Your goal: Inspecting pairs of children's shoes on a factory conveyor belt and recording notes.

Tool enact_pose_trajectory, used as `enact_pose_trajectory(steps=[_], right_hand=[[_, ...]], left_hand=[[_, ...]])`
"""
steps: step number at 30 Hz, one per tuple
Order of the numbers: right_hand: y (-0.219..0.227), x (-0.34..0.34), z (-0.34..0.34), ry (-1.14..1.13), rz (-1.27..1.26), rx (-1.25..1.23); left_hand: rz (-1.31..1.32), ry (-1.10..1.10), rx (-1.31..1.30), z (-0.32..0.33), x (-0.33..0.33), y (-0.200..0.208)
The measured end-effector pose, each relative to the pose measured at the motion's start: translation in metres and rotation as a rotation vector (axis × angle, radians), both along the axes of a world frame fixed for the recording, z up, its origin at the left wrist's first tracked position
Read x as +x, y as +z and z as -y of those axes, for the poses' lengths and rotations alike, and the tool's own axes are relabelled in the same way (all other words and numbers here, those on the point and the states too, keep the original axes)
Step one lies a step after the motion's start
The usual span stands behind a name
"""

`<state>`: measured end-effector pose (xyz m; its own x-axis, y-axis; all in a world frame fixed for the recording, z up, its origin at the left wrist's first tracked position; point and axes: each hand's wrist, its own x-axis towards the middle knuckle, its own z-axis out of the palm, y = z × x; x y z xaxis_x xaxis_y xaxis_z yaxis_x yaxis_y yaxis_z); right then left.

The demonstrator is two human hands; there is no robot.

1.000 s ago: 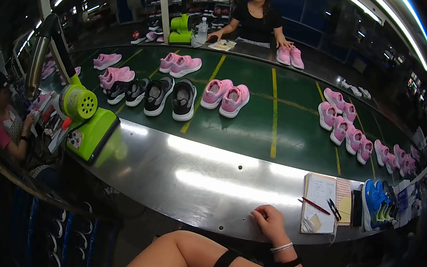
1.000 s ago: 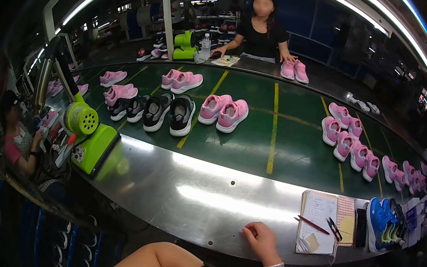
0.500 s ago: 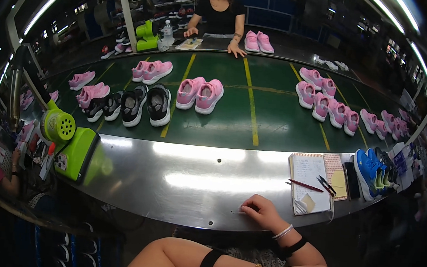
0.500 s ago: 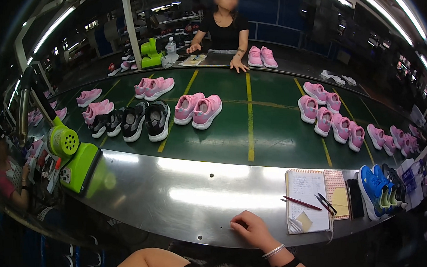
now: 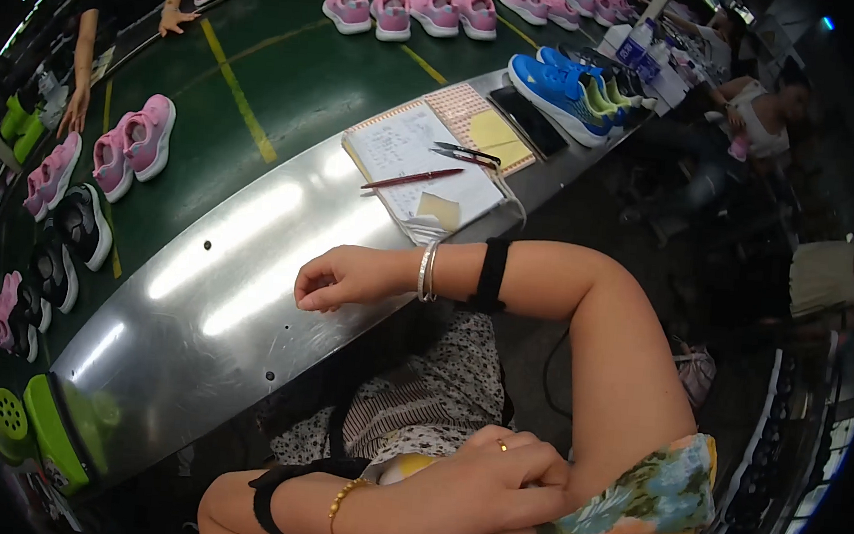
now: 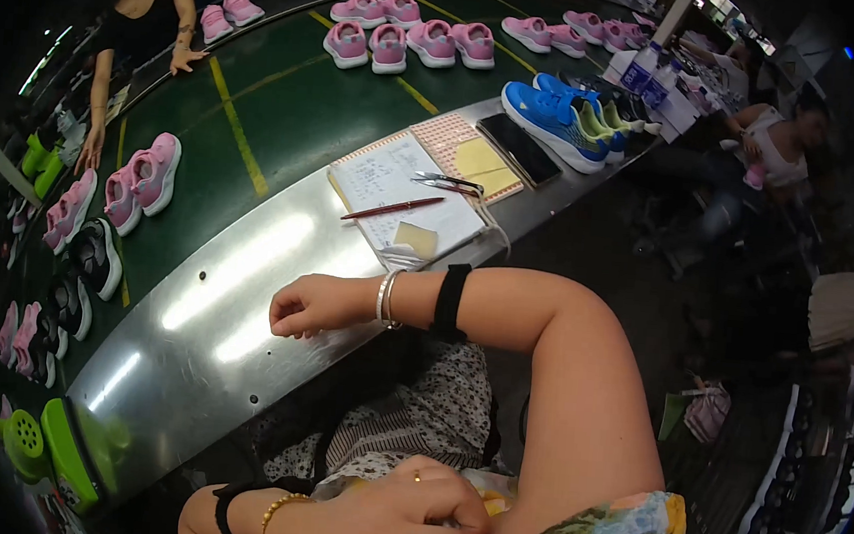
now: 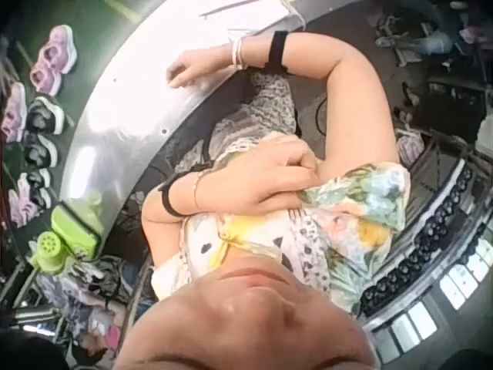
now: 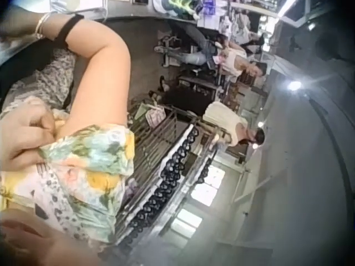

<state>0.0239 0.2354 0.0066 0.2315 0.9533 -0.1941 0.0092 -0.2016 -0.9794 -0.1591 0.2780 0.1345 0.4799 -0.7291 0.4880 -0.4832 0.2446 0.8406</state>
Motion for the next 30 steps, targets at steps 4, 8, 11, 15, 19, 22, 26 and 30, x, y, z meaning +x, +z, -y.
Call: enact_pose_trajectory(steps=[4, 8, 11, 15, 19, 22, 26, 30], right_hand=[[0.039, 0.002, 0.008, 0.032, 0.062, 0.05], [0.069, -0.001, 0.013, -0.031, 0.065, 0.065], [0.084, 0.0, 0.022, -0.088, 0.097, 0.163], [0.097, -0.002, 0.031, -0.217, 0.081, 0.218], [0.101, 0.002, 0.037, -0.225, 0.131, 0.211], [0.095, 0.003, 0.04, -0.213, 0.111, 0.275], [0.078, -0.006, 0.033, -0.194, 0.077, 0.16], [0.049, -0.019, 0.02, -0.16, 0.033, 0.066]], left_hand=[[0.191, 0.203, -0.248, 0.014, -0.006, -0.001], [0.311, 0.242, -0.247, 0.004, -0.022, 0.011], [0.474, 0.347, -0.236, 0.006, -0.033, 0.013], [0.559, 0.445, -0.173, 0.008, -0.048, 0.017], [0.587, 0.458, -0.167, 0.01, -0.05, 0.013], [0.435, 0.259, -0.048, 0.007, -0.044, 0.014], [-0.081, -0.093, -0.077, 0.02, -0.003, 0.0], [-0.366, -0.195, -0.118, 0.036, 0.011, -0.01]])
